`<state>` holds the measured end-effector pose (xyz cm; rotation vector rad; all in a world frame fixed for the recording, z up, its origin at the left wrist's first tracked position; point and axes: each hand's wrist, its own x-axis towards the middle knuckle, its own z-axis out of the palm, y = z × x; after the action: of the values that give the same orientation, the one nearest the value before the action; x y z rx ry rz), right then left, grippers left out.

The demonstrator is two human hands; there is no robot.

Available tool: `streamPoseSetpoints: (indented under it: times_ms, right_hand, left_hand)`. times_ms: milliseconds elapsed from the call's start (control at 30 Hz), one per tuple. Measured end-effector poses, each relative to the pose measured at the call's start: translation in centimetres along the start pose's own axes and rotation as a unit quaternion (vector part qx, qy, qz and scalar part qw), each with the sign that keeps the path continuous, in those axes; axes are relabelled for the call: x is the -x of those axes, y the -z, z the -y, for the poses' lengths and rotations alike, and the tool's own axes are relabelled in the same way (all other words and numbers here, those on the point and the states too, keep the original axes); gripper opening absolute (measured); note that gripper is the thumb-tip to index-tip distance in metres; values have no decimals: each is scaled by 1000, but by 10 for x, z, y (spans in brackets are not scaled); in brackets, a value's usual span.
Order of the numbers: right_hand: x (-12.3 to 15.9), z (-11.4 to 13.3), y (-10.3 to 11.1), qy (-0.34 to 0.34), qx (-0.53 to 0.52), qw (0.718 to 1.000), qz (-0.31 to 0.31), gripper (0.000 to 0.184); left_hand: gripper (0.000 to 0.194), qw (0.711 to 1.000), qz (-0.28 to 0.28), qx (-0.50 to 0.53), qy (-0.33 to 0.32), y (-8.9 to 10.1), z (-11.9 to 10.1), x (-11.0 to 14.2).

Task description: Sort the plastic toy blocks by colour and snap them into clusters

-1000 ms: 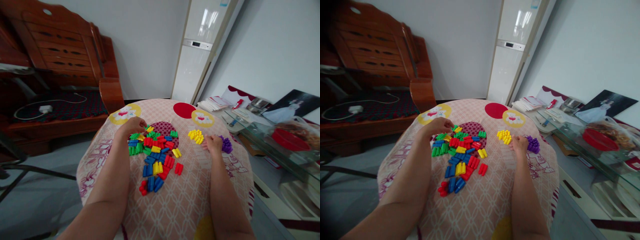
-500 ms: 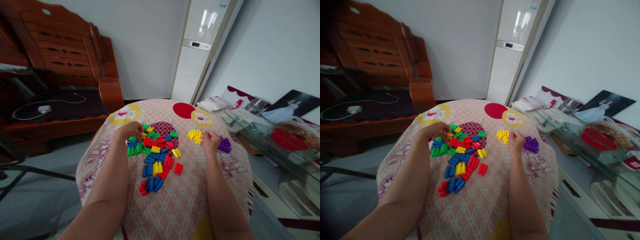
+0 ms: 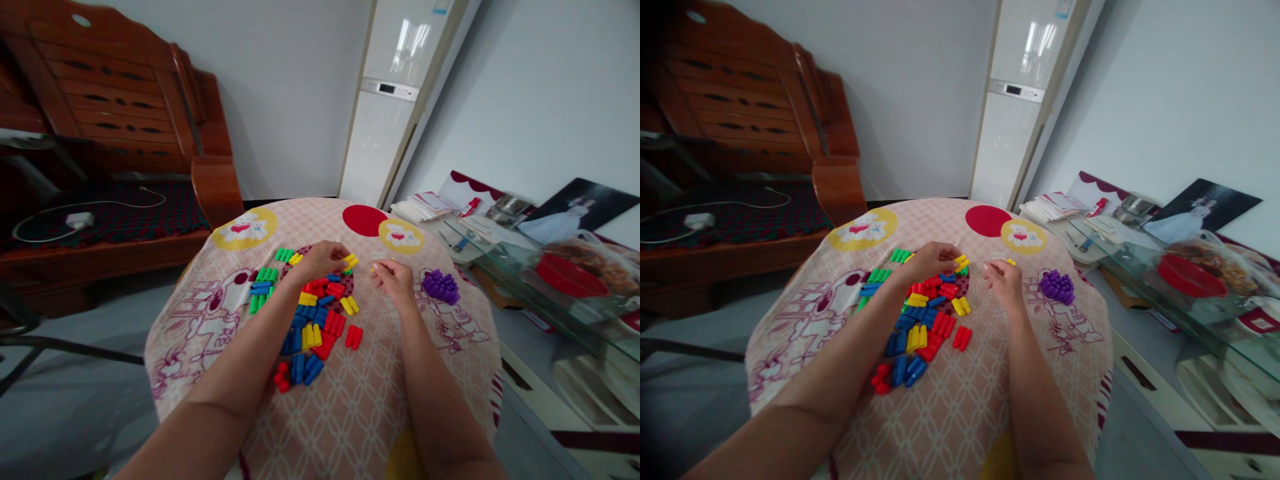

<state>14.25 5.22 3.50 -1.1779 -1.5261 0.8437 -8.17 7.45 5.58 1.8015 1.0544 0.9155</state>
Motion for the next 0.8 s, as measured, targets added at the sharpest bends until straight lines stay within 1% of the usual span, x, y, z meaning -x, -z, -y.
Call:
streamPoseSetpoints:
  times_ms: [67,167,300,367,400,467,533,600,633,700,800]
  right_hand:
    - [2,5,-8,-6,-10,999,32,34]
    - [4,9,-13,-16,-29,998,52,32]
    - [4,10,-11,-26,-62,995,72,33]
    - [3,10,-5,-32,-61,995,66,33]
    - [2,10,-1,-35,-52,997,52,33]
    - [0,9,11,-44,-16,999,-4,33]
    - [-3,7,25,-49,38,995,-72,33]
    - [-5,3,38,-45,96,988,-112,32]
    - [-6,1,43,-40,123,984,-119,31]
    - [-8,-5,50,-33,169,978,-115,30]
    - [-9,-12,52,-27,237,967,-89,29]
  left_hand:
    - [21,1000,20,9,-15,-10,-1,-1]
    - [20,999,23,0,-38,-18,-1,-2]
    - [22,998,34,-8,-47,-23,-5,-1]
    - [24,997,28,-36,-56,-22,-9,0]
    - [26,996,13,-62,-62,-19,-10,1]
    - [29,990,-33,-124,-61,-8,-11,2]
    - [30,980,-83,-175,-37,7,-8,3]
    - [29,970,-126,-210,-3,25,-2,5]
    - [29,964,-147,-223,14,34,2,6]
    - [31,951,-175,-249,47,50,10,9]
    - [33,934,-184,-293,93,69,21,16]
